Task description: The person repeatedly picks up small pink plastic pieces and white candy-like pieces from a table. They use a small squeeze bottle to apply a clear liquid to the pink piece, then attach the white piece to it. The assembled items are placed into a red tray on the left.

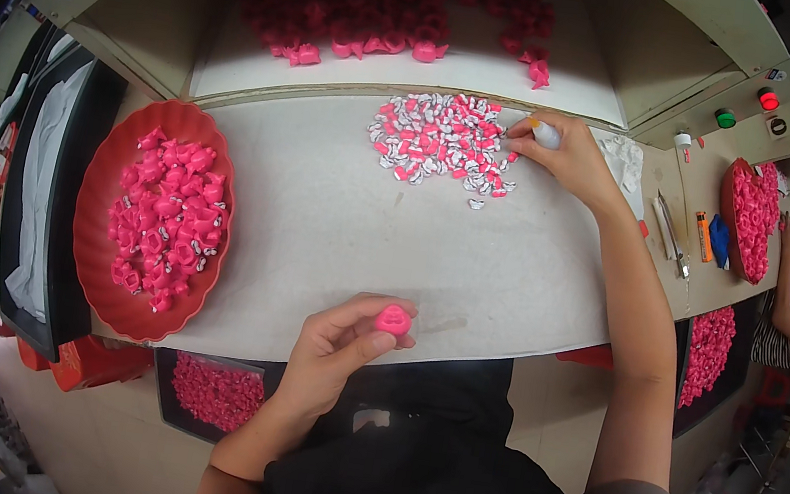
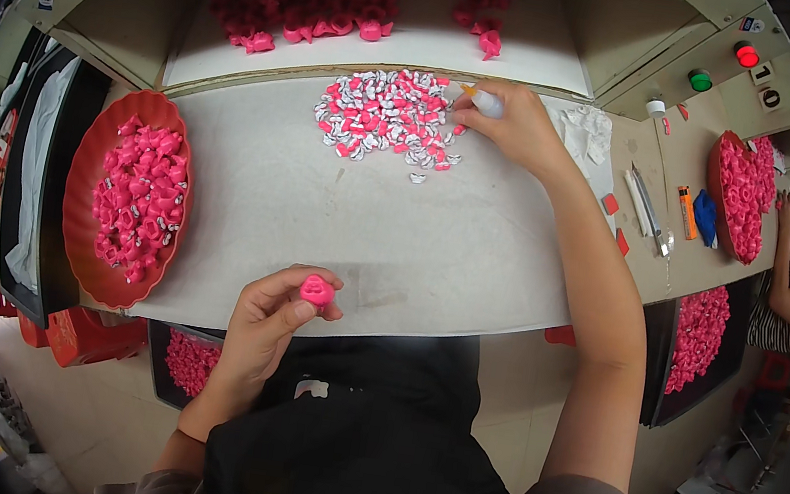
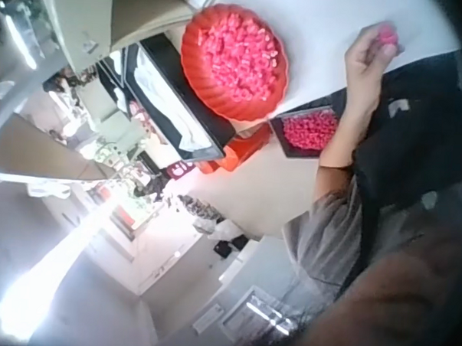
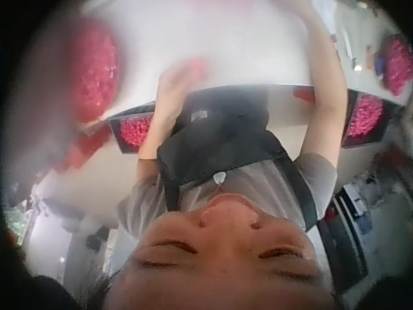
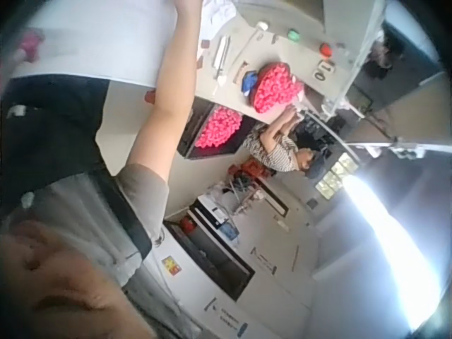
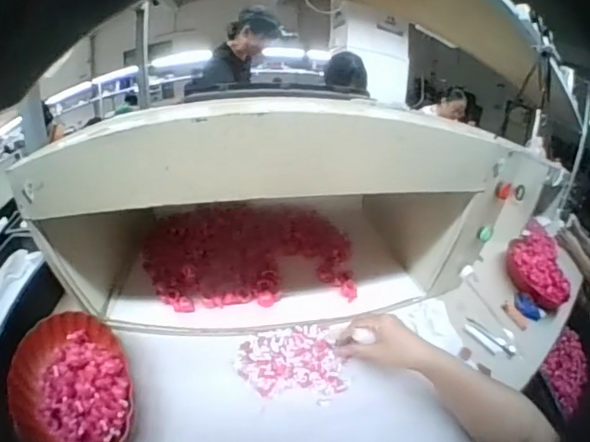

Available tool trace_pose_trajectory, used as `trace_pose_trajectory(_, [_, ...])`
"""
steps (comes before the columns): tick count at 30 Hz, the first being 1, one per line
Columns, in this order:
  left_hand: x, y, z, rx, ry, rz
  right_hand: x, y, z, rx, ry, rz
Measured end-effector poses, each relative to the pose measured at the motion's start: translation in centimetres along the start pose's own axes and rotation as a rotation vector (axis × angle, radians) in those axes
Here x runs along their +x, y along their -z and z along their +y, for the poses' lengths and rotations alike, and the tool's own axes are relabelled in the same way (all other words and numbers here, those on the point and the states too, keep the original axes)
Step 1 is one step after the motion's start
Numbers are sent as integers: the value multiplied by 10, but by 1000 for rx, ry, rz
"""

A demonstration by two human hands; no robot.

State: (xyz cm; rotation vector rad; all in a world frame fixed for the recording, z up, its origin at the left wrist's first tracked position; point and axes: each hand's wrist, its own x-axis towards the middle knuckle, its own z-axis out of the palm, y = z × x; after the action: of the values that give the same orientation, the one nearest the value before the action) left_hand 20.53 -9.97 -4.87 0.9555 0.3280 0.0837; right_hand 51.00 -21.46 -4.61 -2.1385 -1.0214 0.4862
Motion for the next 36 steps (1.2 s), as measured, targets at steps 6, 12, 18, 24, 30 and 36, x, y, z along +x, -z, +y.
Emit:
trace_pose_trajectory(6, [0,-4,-2,-22,-19,-6,-11,0,4,-266,206,26])
trace_pose_trajectory(12, [-2,-6,-13,189,-249,62,-58,-15,-33,381,-8,154])
trace_pose_trajectory(18, [-8,-8,-12,409,-306,53,-126,-67,-92,765,153,-47])
trace_pose_trajectory(24, [-14,-10,-6,585,-400,34,-134,-77,-98,588,285,-78])
trace_pose_trajectory(30, [-16,-7,-5,563,-402,28,-140,-83,-109,209,508,77])
trace_pose_trajectory(36, [-21,-13,-2,-69,17,-39,-140,-82,-102,79,638,78])
